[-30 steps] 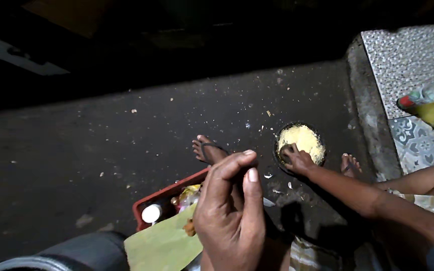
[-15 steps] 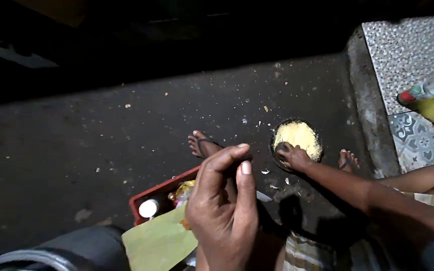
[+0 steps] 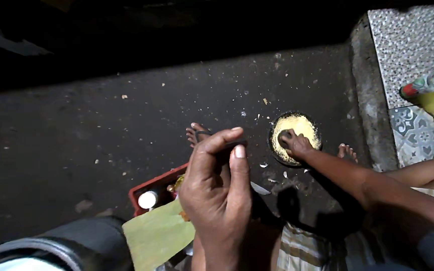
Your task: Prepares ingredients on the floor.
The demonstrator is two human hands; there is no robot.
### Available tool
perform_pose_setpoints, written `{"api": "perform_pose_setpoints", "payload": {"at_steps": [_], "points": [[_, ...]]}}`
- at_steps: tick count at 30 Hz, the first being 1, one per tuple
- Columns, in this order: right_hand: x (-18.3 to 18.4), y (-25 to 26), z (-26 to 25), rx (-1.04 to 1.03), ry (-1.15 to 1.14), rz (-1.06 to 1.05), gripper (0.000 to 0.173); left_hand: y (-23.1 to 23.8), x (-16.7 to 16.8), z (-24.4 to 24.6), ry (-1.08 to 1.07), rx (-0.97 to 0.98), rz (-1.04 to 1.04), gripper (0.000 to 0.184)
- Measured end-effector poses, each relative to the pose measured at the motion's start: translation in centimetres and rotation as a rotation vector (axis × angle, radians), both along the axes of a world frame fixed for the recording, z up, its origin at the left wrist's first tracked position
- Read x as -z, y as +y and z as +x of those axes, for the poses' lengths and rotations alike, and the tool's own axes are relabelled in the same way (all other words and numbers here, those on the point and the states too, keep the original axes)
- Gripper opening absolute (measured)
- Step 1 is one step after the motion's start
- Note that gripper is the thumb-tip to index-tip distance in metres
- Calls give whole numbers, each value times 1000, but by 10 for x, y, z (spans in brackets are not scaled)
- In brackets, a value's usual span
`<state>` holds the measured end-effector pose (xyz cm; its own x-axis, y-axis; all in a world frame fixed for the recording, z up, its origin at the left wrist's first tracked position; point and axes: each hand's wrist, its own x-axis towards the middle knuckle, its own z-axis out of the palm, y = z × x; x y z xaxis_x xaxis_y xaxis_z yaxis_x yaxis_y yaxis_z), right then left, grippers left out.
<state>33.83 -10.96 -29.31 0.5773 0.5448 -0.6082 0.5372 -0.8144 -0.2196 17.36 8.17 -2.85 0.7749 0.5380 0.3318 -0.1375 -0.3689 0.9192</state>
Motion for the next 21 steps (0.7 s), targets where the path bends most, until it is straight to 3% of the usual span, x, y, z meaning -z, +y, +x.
{"api": "perform_pose_setpoints", "payload": {"at_steps": [4, 9, 14, 17, 21], "points": [[-13, 22, 12, 109, 38, -7, 62, -2, 3, 3, 4, 20, 23, 23], [-20, -15, -28, -215, 166, -65, 57, -4, 1, 1, 9, 14, 13, 22], [-3, -11, 3, 57, 13, -31, 57, -5, -3, 3, -8, 30, 3, 21], [-13, 4, 5, 146, 61, -35, 60, -7, -2, 5, -3, 40, 39, 22], [-22, -15, -30, -140, 188, -76, 56, -6, 1, 0, 10, 22, 18, 23]]}}
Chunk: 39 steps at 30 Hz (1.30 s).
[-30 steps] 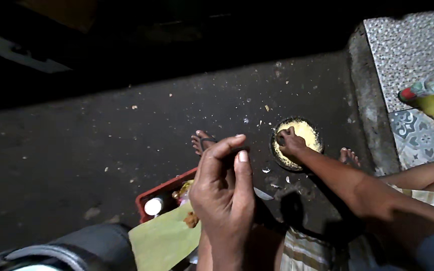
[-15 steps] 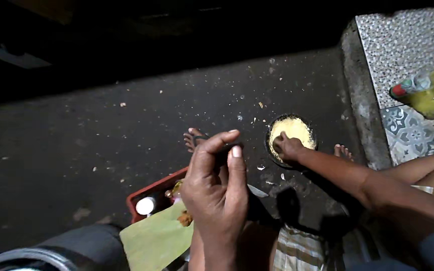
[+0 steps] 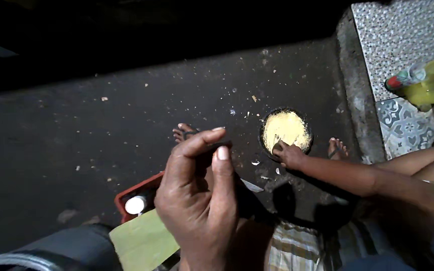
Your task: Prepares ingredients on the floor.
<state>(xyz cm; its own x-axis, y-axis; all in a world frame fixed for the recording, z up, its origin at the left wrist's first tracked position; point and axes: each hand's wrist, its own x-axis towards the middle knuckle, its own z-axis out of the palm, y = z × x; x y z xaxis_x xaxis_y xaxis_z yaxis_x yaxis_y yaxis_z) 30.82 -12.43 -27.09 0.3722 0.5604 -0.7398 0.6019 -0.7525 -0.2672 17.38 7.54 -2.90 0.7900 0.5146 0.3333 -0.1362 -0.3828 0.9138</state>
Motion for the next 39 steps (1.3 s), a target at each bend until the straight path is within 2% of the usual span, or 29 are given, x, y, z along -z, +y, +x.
{"api": "perform_pose_setpoints", "payload": {"at_steps": [2, 5, 7, 9, 12, 14, 16, 19, 22, 25, 27, 30, 34, 35, 37, 39], "points": [[5, -13, 6, -23, -39, -4, 55, 0, -1, 1, -10, -11, -22, 23], [22, -6, 34, 83, -187, 24, 61, 2, -3, 3, -9, -2, -4, 23], [15, 11, 47, 185, -212, 20, 62, 3, -2, 6, -12, 8, 21, 23], [4, 14, 42, 209, -134, 9, 61, 1, 0, 6, -7, 18, 25, 23], [-6, -11, 13, -44, -35, -8, 54, 1, 2, 3, 9, 8, 12, 24], [-4, -31, 4, -91, -27, -41, 55, 1, 1, 2, 5, 9, -9, 23], [10, -38, 23, -14, -121, -9, 54, 2, 0, 4, -6, 6, -7, 22], [15, -18, 51, 174, -207, -11, 57, 2, -1, 7, 10, 26, 24, 23], [4, -9, 48, 275, -137, -27, 59, -1, 2, 8, 3, 30, 31, 24], [-2, -31, 15, 25, -32, -36, 55, -1, 2, 4, 15, 13, 26, 23], [1, -49, 11, -29, -38, -19, 53, -3, 0, 4, 14, -4, 3, 22], [20, -41, 41, 87, -185, 34, 54, -2, -1, 9, 17, 18, 19, 22], [0, -11, 60, 253, -118, -20, 61, -4, 2, 12, 20, 50, 45, 24], [-3, -13, 53, 209, -79, -23, 58, -5, 3, 12, 18, 48, 45, 24], [-5, -25, 26, -22, -30, -35, 51, -4, 4, 9, 26, 32, 44, 24], [-6, -44, 12, -118, -17, -47, 55, -4, 3, 8, 36, 5, 30, 24]]}}
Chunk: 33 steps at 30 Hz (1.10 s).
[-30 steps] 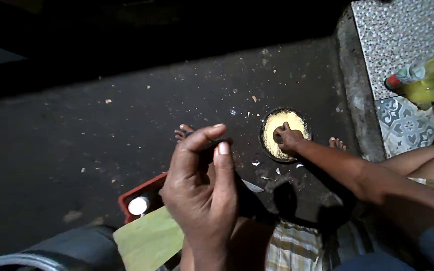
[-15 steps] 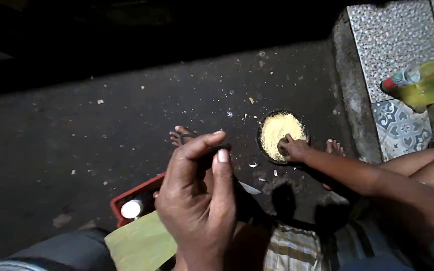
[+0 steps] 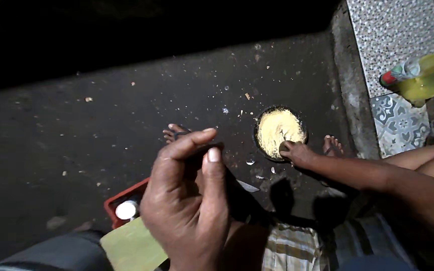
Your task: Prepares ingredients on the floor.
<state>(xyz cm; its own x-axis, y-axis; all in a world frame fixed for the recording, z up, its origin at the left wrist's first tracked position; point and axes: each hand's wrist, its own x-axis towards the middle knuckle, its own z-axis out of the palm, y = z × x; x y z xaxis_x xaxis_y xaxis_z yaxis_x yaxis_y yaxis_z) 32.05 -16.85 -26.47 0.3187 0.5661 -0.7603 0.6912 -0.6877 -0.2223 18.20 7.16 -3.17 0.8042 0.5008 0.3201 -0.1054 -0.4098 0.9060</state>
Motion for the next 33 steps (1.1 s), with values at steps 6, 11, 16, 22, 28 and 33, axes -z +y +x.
{"api": "perform_pose_setpoints", "payload": {"at_steps": [6, 11, 16, 22, 28, 33], "points": [[15, 15, 60, 228, -201, 48, 60, 0, -3, 7, -19, 30, 1, 23], [16, 5, 23, 350, -27, 52, 60, 0, 0, 6, -5, 29, 21, 21], [15, 6, 35, 466, -47, 103, 56, -5, -1, 10, 19, 43, 38, 20], [-8, 58, 117, 749, 139, 230, 62, -1, 6, 8, 14, 17, 84, 22], [12, 28, 27, 526, 17, 87, 64, 1, 2, 10, 13, 26, 71, 23], [19, 28, 24, 539, -73, 142, 59, -1, 5, 4, 34, 65, 23, 19]]}}
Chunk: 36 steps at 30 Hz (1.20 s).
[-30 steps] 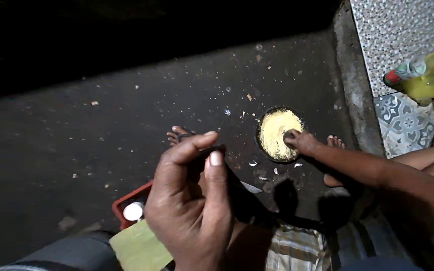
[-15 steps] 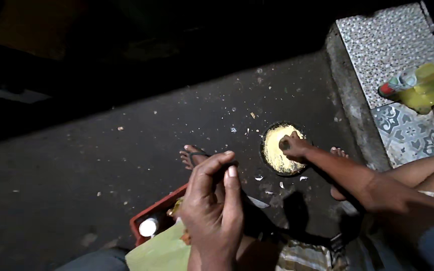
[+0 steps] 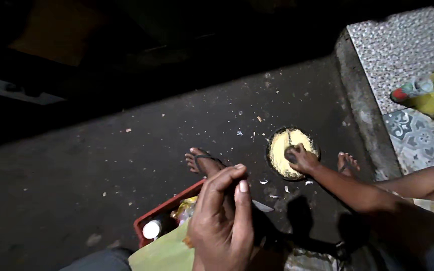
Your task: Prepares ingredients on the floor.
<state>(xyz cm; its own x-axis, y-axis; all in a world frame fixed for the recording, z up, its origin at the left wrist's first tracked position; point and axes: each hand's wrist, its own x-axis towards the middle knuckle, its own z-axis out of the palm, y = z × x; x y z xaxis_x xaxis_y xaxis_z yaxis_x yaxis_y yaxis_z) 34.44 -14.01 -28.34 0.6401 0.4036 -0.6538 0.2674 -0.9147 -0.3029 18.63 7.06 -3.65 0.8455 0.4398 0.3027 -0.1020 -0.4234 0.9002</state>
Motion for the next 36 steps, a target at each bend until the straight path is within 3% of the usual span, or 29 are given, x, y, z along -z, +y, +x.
{"api": "perform_pose_setpoints", "payload": {"at_steps": [5, 8, 11, 16, 20, 24, 28, 36], "points": [[3, 21, 19, 128, -48, 22, 61, -1, 0, 2, -29, -28, 44, 22], [-1, 2, -4, 61, 36, -35, 65, 2, -4, 0, -50, -39, 26, 21], [2, -19, -22, -5, -21, -35, 64, 4, -4, -2, -46, -38, -7, 20], [-24, 25, 34, 173, 76, -22, 62, 1, -1, 4, -40, -38, 45, 21], [-36, 30, 81, 214, 135, 78, 58, 2, 0, 2, -57, -64, 46, 23], [-14, 2, 56, 266, 66, 16, 68, 4, -3, -2, -61, -54, 29, 23], [-5, -25, -14, 104, 26, -46, 68, 4, -5, 0, -52, -10, -1, 22], [-6, 8, 23, 146, 17, -22, 64, 6, 5, 1, -50, -32, 58, 23]]}}
